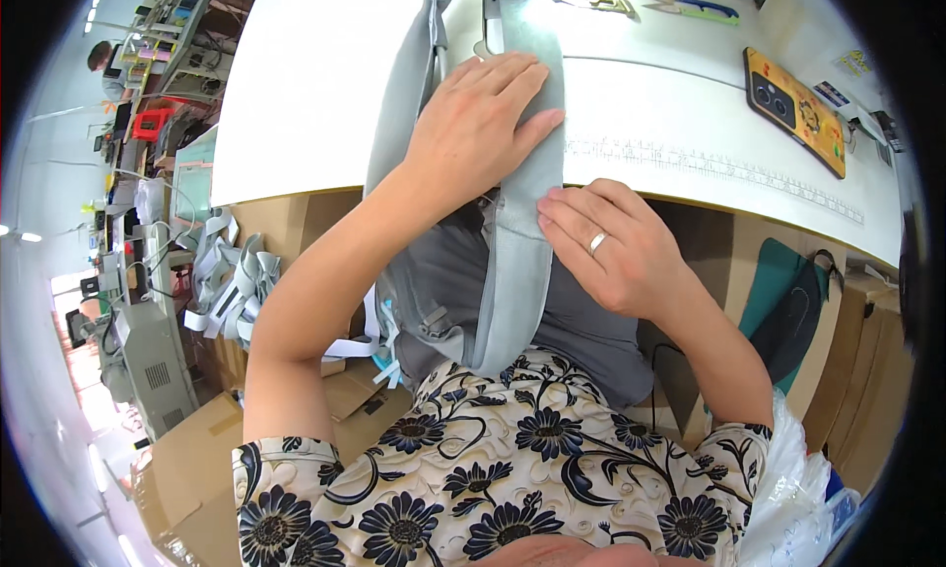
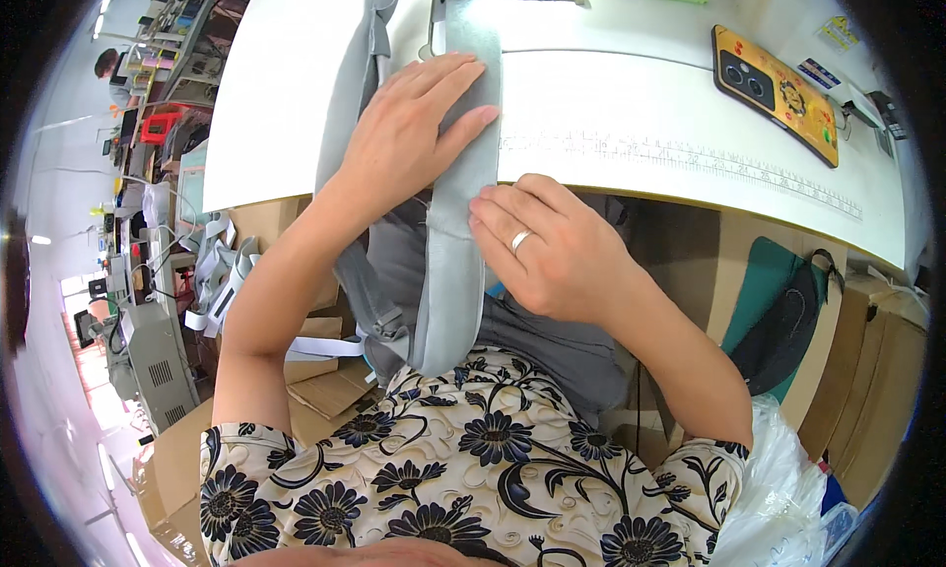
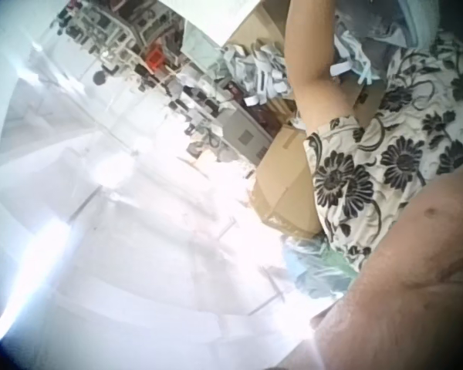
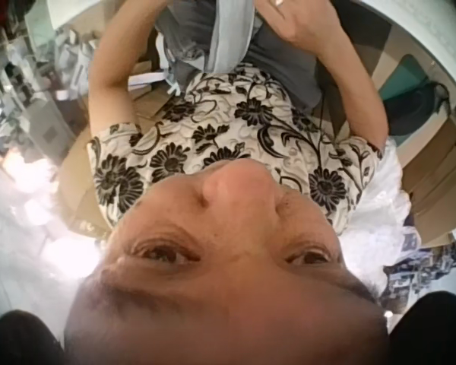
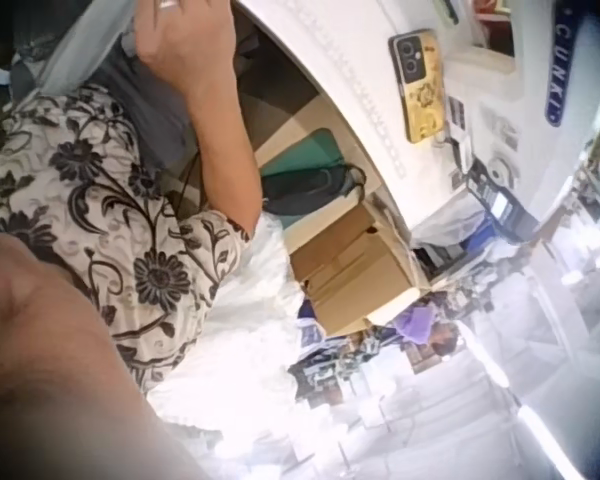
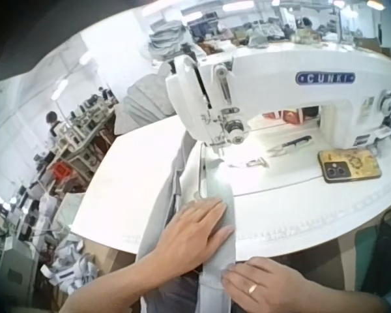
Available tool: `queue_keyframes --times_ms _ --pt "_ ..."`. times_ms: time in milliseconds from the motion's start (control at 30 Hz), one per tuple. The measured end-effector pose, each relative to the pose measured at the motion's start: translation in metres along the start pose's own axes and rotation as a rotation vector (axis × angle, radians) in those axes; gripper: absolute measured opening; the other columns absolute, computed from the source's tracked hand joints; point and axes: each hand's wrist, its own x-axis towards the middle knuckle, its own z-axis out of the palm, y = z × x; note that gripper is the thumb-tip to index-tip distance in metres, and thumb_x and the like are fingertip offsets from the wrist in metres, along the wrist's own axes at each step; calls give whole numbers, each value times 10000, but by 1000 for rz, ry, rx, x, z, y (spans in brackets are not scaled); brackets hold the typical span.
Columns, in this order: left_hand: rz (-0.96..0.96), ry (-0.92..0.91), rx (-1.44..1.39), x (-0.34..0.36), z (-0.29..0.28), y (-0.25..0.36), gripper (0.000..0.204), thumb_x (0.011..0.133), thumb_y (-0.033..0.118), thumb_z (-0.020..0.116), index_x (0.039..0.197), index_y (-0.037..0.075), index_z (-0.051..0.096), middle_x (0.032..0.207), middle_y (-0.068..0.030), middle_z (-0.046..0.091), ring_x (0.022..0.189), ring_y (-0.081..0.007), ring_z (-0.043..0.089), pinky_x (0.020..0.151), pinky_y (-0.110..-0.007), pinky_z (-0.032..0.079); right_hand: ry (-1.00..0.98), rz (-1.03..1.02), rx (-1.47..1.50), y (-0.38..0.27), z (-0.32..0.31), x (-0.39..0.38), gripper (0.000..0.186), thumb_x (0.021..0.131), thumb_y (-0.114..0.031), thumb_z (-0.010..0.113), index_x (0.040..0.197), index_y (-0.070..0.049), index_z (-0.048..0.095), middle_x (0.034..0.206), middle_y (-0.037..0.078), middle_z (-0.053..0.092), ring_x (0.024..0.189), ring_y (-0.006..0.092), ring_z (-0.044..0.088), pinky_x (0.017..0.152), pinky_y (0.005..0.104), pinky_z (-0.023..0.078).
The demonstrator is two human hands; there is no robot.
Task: Sewing and assembling fabric straps using an industrial sewing machine.
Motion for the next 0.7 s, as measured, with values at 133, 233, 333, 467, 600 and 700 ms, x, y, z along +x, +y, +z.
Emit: queue_keyframes --times_ms 133,233,333,467,600,700 --pt "12 -50 0 0 -10 4 416 894 314 629 1199 33 594 1242 -149 602 1169 -315 551 1032 -436 394 -47 16 51 -2 -10 1 305 648 -76 608 899 95 639 983 182 643 930 295 621 816 396 502" --pt "23 -77 9 2 -12 6 422 893 316 630 1213 44 589 1240 -147 601 1169 -317 548 1031 -443 395 -57 18 66 -3 -12 -1 300 649 -75 608 896 93 640 988 181 639 926 296 617 816 399 502" --pt "43 -77 26 8 -13 -1 412 893 311 631 1210 52 596 1230 -146 602 1151 -324 553 1024 -433 399 -69 55 33 8 -16 10 292 668 -71 598 910 88 638 990 175 643 942 288 618 823 395 499" --pt "68 -79 -1 28 -14 -18 366 881 243 647 1184 41 614 1212 -141 610 1127 -321 566 997 -416 419 -119 111 78 32 -14 24 289 693 -72 588 931 85 634 1003 172 650 962 281 621 829 380 494" --pt "47 -155 -156 19 -23 -9 340 888 206 635 1181 34 615 1186 -142 625 1117 -314 576 1003 -415 415 -132 98 48 42 -13 29 290 715 -80 583 949 83 633 1024 175 656 969 275 625 833 364 490" --pt "83 -139 -138 16 -24 -8 327 895 198 624 1175 29 618 1173 -145 630 1112 -310 581 1001 -416 418 -142 83 64 48 -16 35 288 716 -78 591 953 79 633 1024 171 659 960 275 628 839 363 493"
